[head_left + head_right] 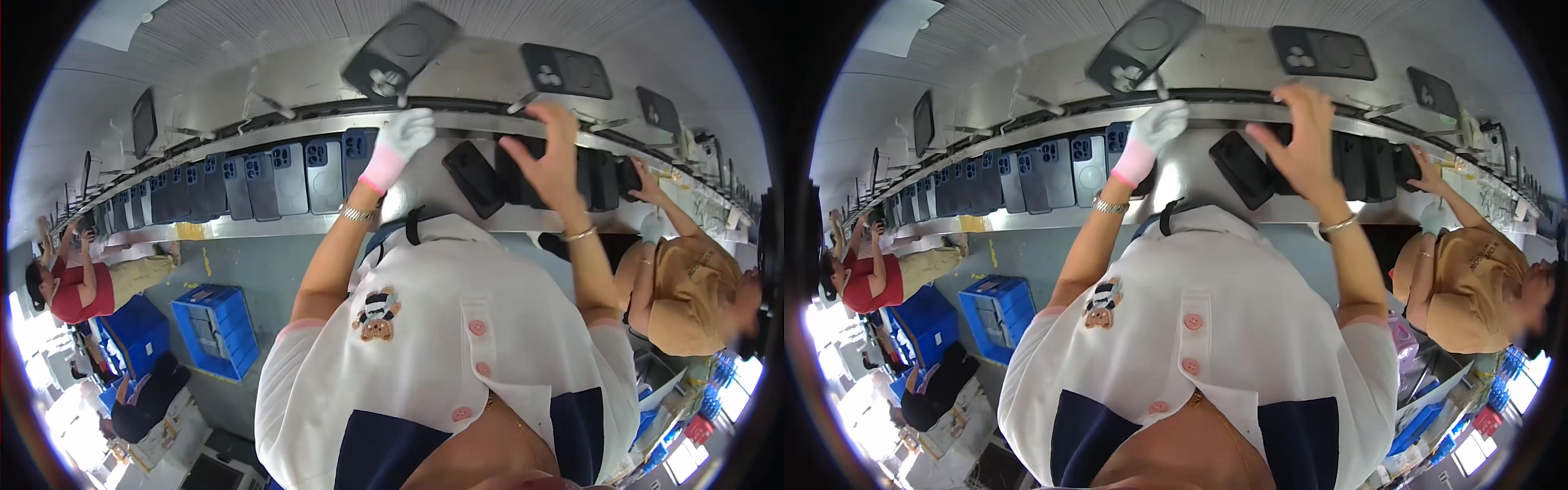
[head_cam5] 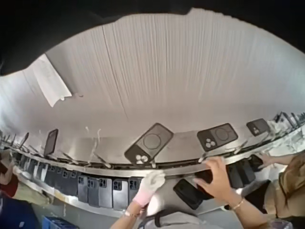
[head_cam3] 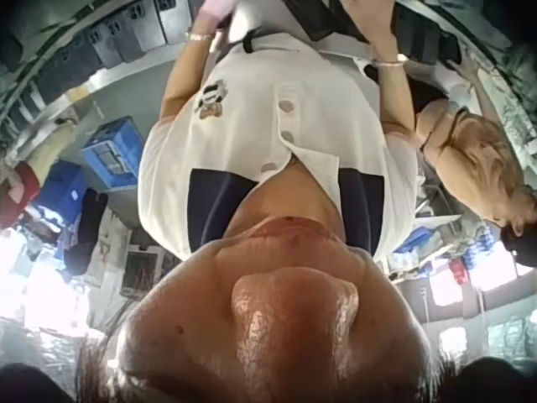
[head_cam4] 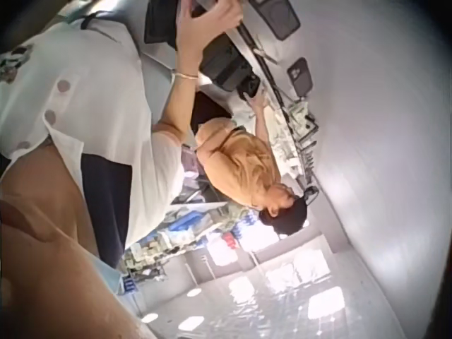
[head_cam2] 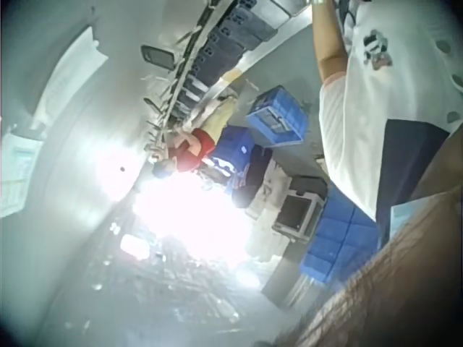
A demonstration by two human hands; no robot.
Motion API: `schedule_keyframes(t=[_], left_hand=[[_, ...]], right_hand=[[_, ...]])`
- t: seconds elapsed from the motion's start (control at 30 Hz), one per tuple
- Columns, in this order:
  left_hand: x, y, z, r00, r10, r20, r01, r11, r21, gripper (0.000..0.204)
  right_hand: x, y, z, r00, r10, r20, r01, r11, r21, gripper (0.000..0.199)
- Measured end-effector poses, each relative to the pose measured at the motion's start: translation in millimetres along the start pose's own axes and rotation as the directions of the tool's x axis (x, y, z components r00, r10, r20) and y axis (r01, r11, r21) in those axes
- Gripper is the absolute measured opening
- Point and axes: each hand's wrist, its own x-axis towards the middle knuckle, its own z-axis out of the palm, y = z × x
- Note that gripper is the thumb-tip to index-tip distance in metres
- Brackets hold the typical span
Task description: The person takes phone cases off the overhead rack hooks and places them onto the workstation table.
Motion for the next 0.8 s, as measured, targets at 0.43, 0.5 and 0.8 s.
schedule_keyframes(t=[0.43, 0.5, 0.8], left_hand=[[-102, -12, -60, 0.899, -0.045, -0.435, 0.017, 0.998, -0.068, 0.035], [-102, -8, -77, 0.893, -0.044, -0.447, 0.013, 0.997, -0.070, 0.038], [-81, 42, -217, 0.385, 0.236, -0.892, -0.159, 0.969, 0.188, 0.113]], right_hand=[[-144, 98, 173, 0.670, 0.584, 0.459, -0.501, 0.812, -0.300, 0.101], [-145, 100, 171, 0.708, 0.564, 0.424, -0.514, 0.824, -0.239, 0.100], [-15, -65, 89, 0.695, 0.078, 0.714, -0.530, 0.727, 0.436, 0.106]])
